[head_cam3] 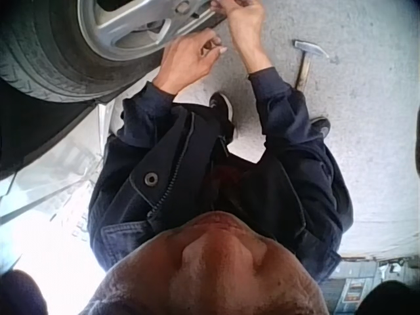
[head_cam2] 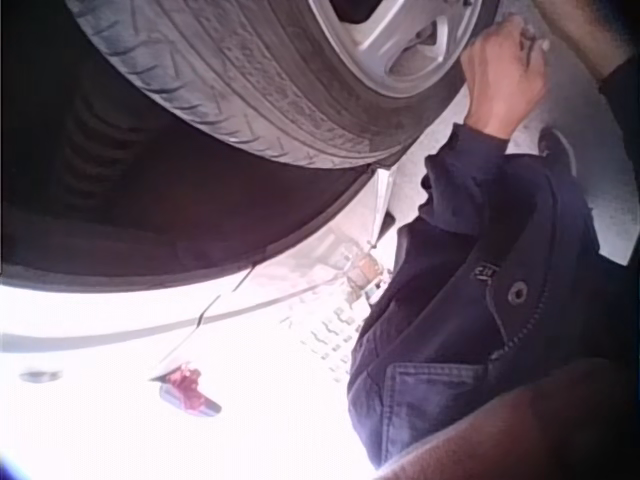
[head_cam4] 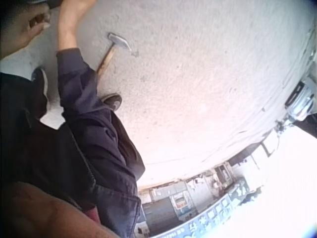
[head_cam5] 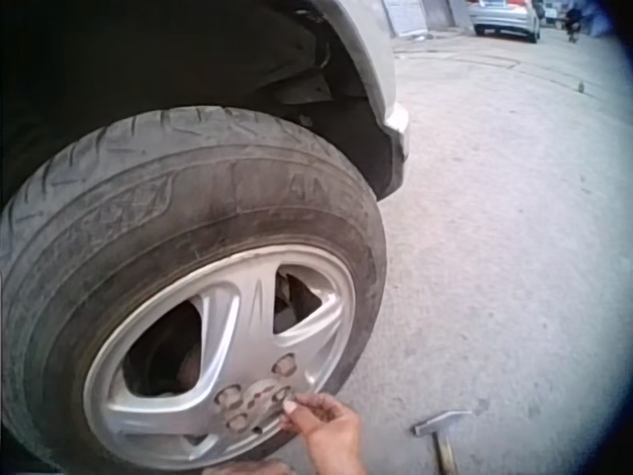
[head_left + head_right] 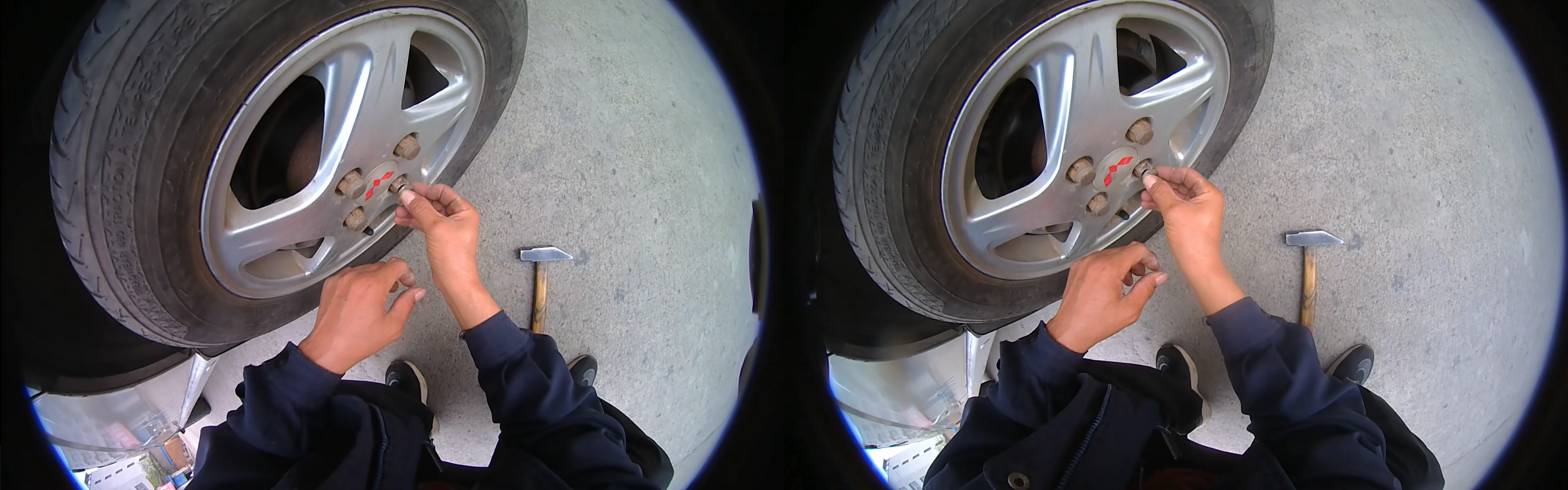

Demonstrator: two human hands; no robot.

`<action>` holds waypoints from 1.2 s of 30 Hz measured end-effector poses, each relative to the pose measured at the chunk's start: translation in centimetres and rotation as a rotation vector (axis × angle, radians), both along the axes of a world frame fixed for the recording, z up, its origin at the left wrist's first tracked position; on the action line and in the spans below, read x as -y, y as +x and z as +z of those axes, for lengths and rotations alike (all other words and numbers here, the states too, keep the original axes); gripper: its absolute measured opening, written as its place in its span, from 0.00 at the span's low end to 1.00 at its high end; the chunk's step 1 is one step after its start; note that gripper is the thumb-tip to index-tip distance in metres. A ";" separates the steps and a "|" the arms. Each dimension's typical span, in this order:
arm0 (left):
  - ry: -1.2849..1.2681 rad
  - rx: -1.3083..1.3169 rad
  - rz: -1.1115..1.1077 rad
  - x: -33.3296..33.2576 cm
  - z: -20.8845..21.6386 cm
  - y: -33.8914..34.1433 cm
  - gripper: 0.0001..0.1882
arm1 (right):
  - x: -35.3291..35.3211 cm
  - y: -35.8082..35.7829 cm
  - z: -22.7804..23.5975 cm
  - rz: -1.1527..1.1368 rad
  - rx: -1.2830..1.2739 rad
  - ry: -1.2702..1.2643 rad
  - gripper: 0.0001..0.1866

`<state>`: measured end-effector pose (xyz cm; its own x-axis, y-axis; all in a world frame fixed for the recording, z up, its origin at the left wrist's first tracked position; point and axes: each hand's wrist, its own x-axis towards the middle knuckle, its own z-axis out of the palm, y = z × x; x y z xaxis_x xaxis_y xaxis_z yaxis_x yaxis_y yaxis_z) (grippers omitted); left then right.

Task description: The person uses a hammer to strike and loosen lug nuts on a car wheel. They repeatedly tap each nut and attempt to turn them by hand, working around the wheel in sequence.

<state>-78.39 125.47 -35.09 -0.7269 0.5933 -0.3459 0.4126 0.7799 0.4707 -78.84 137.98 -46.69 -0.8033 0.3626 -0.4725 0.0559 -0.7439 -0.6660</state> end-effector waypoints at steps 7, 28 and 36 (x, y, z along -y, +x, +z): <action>0.020 0.016 0.012 0.6 0.0 0.1 0.10 | 0.8 -0.2 0.1 -0.057 0.000 0.081 0.10; 0.014 0.056 0.011 1.4 0.4 0.2 0.12 | 0.5 0.3 -0.5 0.108 0.062 0.567 0.16; 0.030 0.037 -0.003 2.1 0.8 0.5 0.14 | -1.0 0.0 -0.4 0.282 0.006 0.405 0.18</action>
